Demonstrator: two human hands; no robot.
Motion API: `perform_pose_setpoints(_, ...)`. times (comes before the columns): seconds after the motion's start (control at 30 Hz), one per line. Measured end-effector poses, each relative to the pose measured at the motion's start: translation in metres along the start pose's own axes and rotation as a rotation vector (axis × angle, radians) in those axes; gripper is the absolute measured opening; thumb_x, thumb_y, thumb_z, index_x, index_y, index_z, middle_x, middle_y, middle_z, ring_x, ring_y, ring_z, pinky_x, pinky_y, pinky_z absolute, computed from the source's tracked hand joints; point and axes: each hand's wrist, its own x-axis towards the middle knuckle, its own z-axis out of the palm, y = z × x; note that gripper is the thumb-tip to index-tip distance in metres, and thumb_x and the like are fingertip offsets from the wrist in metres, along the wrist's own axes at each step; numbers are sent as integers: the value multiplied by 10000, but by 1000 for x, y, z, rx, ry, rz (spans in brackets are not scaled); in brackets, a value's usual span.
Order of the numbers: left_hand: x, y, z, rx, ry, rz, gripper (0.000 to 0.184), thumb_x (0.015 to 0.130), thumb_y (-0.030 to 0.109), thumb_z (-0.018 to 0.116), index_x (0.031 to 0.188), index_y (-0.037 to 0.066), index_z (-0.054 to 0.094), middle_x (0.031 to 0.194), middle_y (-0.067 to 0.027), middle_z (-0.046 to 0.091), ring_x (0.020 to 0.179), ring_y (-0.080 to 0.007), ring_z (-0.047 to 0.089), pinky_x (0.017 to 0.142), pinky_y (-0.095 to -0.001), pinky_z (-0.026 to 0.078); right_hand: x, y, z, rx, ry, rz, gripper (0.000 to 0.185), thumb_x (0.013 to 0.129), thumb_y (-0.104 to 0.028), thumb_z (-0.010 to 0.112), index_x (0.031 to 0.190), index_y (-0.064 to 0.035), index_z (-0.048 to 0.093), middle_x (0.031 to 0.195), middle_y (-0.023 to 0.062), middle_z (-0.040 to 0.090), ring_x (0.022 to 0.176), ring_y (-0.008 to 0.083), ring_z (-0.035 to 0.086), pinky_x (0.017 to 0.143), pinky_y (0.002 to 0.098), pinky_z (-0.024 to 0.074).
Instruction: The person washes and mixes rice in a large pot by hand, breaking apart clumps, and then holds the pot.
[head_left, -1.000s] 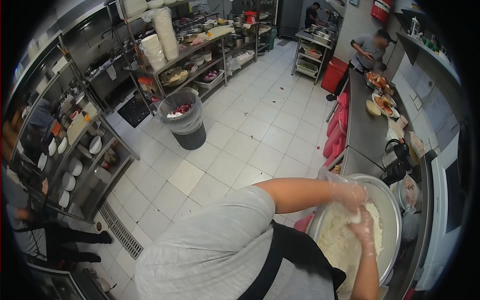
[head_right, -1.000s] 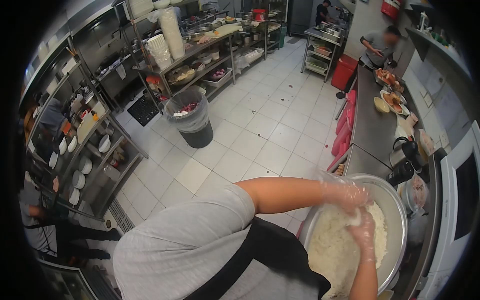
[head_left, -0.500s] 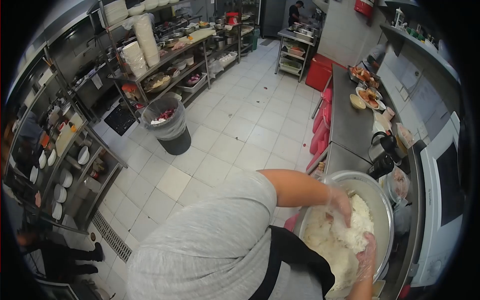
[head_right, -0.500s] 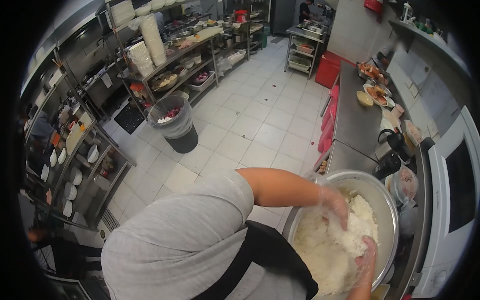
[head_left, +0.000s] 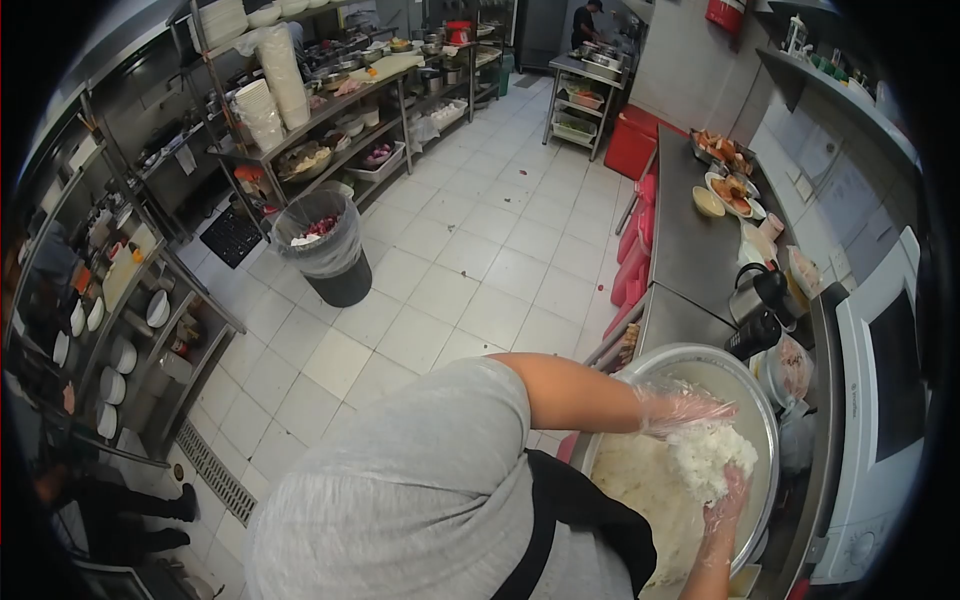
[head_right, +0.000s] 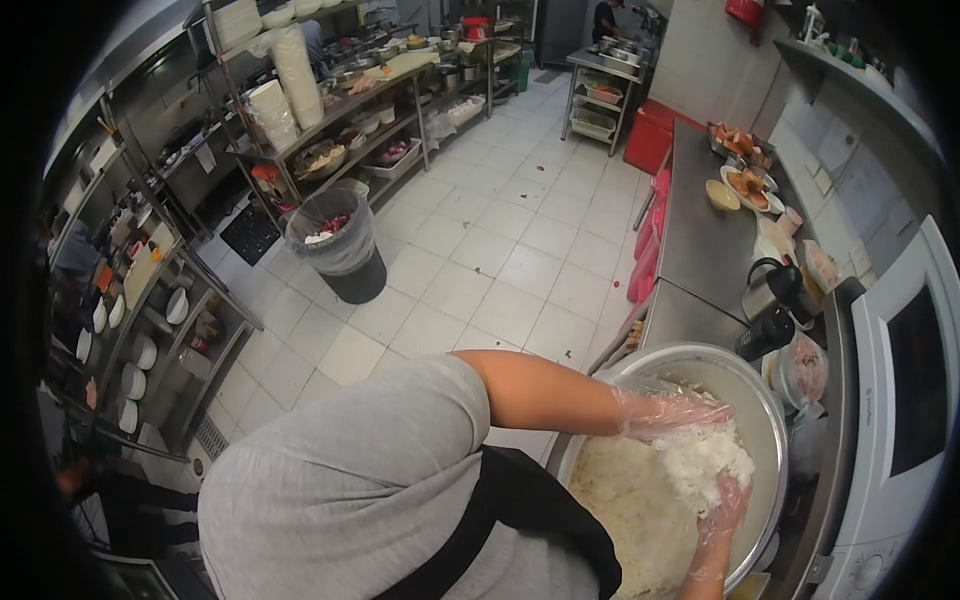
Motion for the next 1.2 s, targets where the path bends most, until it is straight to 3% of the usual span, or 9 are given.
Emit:
perform_pose_setpoints(0.1,7,71,-12,-602,-121,-672,657,885,489,521,1382,76,400,1394,-120,435,1336,-289,331,1112,-399,257,-11,-12,33,-32,51,-80,527,805,-130,646,1291,-51,459,1207,133,556,1081,238,564,920,407,475)
perform_pose_setpoints(0.17,-9,3,31,-787,-91,-49,676,880,492,503,1385,58,383,1405,-120,418,1338,-307,320,1112,-410,253,-13,-6,31,-55,61,-84,518,844,-159,630,1311,-40,440,1242,140,538,1139,235,526,986,411,420)
perform_pose_setpoints(0.27,2,49,14,-1136,73,-412,689,852,470,519,1369,34,387,1407,-121,412,1319,-324,340,1104,-422,266,13,28,15,-438,-38,-231,528,895,-221,598,1346,-23,408,1279,144,513,1206,230,470,1055,407,340)
perform_pose_setpoints(0.37,5,21,10,-170,50,-104,635,866,456,500,1348,51,412,1383,-109,435,1284,-321,378,1090,-423,286,10,29,25,-786,-25,-302,578,918,-280,575,1385,-8,368,1332,145,470,1240,223,433,1071,400,309)
perform_pose_setpoints(0.47,0,12,12,209,28,265,572,914,451,418,1348,79,419,1350,-96,467,1237,-303,431,1058,-423,330,-4,-3,67,212,-212,-59,613,926,-277,552,1419,-2,314,1410,157,399,1281,236,391,1083,413,284)
perform_pose_setpoints(0.6,4,-10,42,-1071,281,-1164,645,694,363,593,1233,19,506,1296,-132,480,1239,-304,405,1094,-435,277,-4,42,27,-1025,-384,-511,615,904,-136,494,1445,12,242,1447,205,345,1334,306,327,1115,441,210)
perform_pose_setpoints(0.67,12,-3,35,-968,188,-1112,577,836,387,420,1296,41,457,1317,-119,480,1199,-271,461,1041,-429,349,16,85,19,-1395,-39,-1139,747,802,16,455,1471,24,124,1521,196,203,1388,310,257,1125,463,180)
perform_pose_setpoints(0.87,13,2,37,-399,7,-750,468,970,318,343,1339,42,425,1350,-146,462,1218,-290,461,1051,-406,355,27,79,21,-1255,-112,-1128,654,849,-86,556,1432,-24,266,1426,269,316,1357,430,236,1136,501,139)
perform_pose_setpoints(1.2,30,-63,16,271,-232,-223,643,886,229,523,1436,33,253,1185,-274,530,1111,-385,519,963,-401,406,12,-43,48,-477,13,-422,367,867,-233,631,1148,0,587,1033,164,657,909,243,625,834,354,466)
